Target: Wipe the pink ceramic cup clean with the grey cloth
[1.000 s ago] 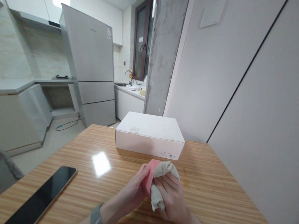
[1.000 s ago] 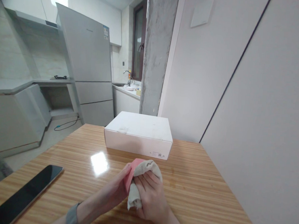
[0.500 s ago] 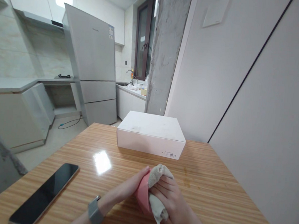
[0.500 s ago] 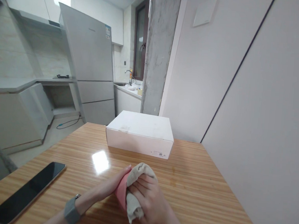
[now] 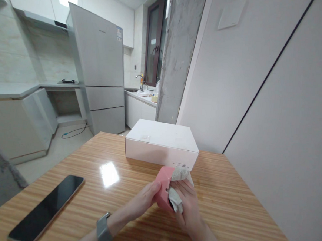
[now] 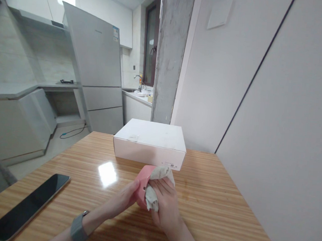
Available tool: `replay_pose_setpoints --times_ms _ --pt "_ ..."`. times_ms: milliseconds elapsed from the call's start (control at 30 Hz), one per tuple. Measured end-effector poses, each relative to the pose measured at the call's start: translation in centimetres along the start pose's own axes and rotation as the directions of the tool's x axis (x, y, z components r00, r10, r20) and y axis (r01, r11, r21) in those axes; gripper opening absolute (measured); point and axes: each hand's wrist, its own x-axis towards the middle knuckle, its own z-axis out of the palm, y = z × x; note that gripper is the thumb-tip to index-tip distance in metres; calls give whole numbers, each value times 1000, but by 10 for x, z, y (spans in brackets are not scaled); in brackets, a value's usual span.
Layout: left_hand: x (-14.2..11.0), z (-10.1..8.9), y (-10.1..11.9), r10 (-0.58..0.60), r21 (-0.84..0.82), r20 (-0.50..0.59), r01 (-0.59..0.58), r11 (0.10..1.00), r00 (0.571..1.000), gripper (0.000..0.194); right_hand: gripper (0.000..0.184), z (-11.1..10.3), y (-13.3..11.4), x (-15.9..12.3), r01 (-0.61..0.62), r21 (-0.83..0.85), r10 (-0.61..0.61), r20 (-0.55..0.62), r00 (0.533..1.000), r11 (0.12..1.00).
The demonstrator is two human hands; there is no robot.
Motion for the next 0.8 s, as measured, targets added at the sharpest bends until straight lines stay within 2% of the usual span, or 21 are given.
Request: replay_pose_setpoints --times_ms 100,267,367,500,700,800 --pt "-2 2 0 -80 -87 51 84 993 995 46 42 -3 4 -2 78 -40 -78 -1 997 996" --pt "0 1 4 -158 -316 -22 143 938 987 47 48 -5 -5 7 280 -104 -271 96 958 954" --pt "2 -4 2 -233 -421 -37 196 886 972 49 48 -1 -18 15 305 -36 -298 128 946 952" --pt "4 -6 1 -300 -403 -46 257 878 953 45 45 1 -23 15 258 5 -257 129 958 966" --pt "5 -2 0 -210 -338 -146 151 929 967 44 43 -2 -12 10 280 -63 -271 120 955 958" --pt "4 -3 0 -199 -334 -134 145 931 971 46 40 0 -10 11 287 -77 -279 102 955 955"
